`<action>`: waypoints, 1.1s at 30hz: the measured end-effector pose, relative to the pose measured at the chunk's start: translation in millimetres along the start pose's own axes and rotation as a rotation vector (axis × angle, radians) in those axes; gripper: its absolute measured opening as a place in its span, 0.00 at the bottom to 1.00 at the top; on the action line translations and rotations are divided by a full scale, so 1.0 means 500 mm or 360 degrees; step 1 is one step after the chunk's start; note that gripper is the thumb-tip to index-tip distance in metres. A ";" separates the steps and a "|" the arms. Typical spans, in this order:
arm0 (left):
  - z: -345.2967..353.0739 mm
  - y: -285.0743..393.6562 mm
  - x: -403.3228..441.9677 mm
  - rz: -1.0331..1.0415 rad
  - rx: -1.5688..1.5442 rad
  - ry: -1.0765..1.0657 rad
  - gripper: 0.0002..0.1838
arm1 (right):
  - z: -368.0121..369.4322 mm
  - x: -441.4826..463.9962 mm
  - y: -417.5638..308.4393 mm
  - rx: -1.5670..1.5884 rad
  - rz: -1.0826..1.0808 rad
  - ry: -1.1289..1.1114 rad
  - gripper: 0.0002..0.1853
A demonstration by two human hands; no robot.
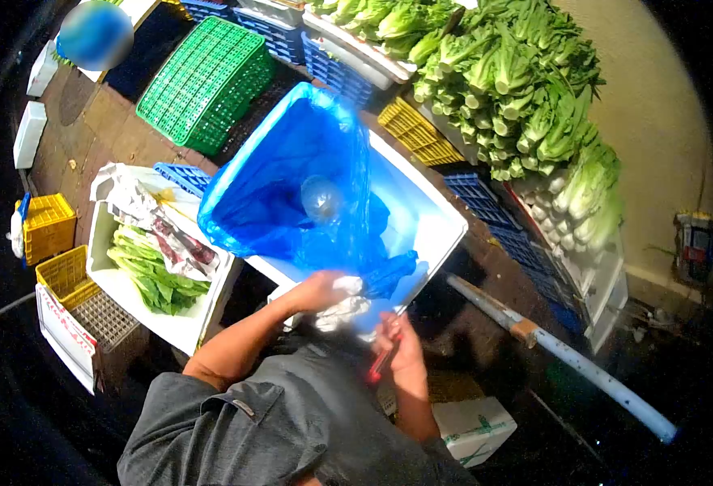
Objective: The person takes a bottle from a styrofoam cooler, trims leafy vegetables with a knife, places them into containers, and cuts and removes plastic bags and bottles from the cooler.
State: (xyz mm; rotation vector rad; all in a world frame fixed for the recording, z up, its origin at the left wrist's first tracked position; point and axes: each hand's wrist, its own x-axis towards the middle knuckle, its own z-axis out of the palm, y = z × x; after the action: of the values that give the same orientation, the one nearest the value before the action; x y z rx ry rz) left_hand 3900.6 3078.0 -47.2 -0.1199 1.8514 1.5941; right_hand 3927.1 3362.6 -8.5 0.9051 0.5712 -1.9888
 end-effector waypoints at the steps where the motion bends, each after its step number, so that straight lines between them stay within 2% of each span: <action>1: -0.021 0.029 -0.013 -0.0077 -0.0078 -0.0110 0.28 | 0.023 -0.003 0.022 -0.0088 -0.0037 -0.0011 0.27; 3: 0.010 -0.021 0.003 0.0094 0.0162 0.0093 0.28 | 0.095 -0.017 0.051 -0.0568 0.0018 -0.0020 0.22; 6: 0.030 -0.077 0.023 -0.0025 0.0118 0.0007 0.26 | 0.187 -0.011 0.066 -0.1077 0.0099 0.0227 0.13; 7: 0.034 -0.095 0.028 -0.0061 0.0115 -0.0006 0.26 | 0.209 0.008 0.060 -0.1186 -0.0019 0.0133 0.13; 8: 0.040 -0.111 0.035 0.0052 0.0288 0.0010 0.25 | 0.234 0.035 0.049 -0.1294 -0.0137 0.0037 0.13; 9: 0.051 -0.131 0.039 0.0070 0.0223 0.0011 0.26 | 0.257 0.064 0.036 -0.1397 -0.0254 -0.0054 0.13; 11: 0.064 -0.142 0.039 0.0071 0.0119 -0.0023 0.26 | 0.295 0.174 -0.010 -0.2122 -0.0706 0.0060 0.13; 13: 0.068 -0.137 0.035 0.0082 0.0137 -0.0053 0.26 | 0.384 0.277 -0.031 -0.2759 -0.0799 0.0451 0.15; 15: 0.069 -0.121 0.028 0.0047 0.0212 -0.0027 0.26 | 0.360 0.417 -0.031 -0.3390 -0.1044 0.0566 0.19; 18: 0.055 -0.096 0.010 0.0081 0.0242 0.0188 0.23 | 0.361 0.505 -0.022 -0.3499 -0.0940 0.0739 0.20; 20: 0.041 -0.098 0.005 0.0117 0.0131 0.0215 0.23 | 0.369 0.514 -0.017 -0.3560 -0.0936 0.0710 0.20; 23: 0.025 -0.083 -0.001 0.0037 0.0223 0.0119 0.24 | 0.370 0.530 -0.009 -0.3641 -0.0931 0.0623 0.17; 24: 0.045 -0.120 0.008 0.0139 0.0246 0.0189 0.25 | 0.371 0.534 -0.005 -0.3660 -0.0933 0.0593 0.16; 27: 0.037 -0.121 0.011 0.0069 0.0249 -0.0002 0.28 | 0.405 0.518 -0.002 -0.3633 -0.1021 0.0561 0.14; 28: 0.037 -0.121 0.012 0.0058 0.0238 0.0014 0.27 | 0.415 0.507 -0.005 -0.3591 -0.1162 0.0514 0.13; 33: 0.015 -0.116 -0.005 -0.0005 0.0279 -0.0003 0.26 | 0.482 0.366 -0.040 -0.3453 -0.1257 0.0499 0.14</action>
State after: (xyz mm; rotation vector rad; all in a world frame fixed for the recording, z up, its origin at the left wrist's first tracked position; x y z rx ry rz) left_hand 3933.8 3069.7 -94.6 -0.0428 1.9784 1.4219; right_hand 3750.2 3116.5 3.7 -0.5449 2.6159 -0.5778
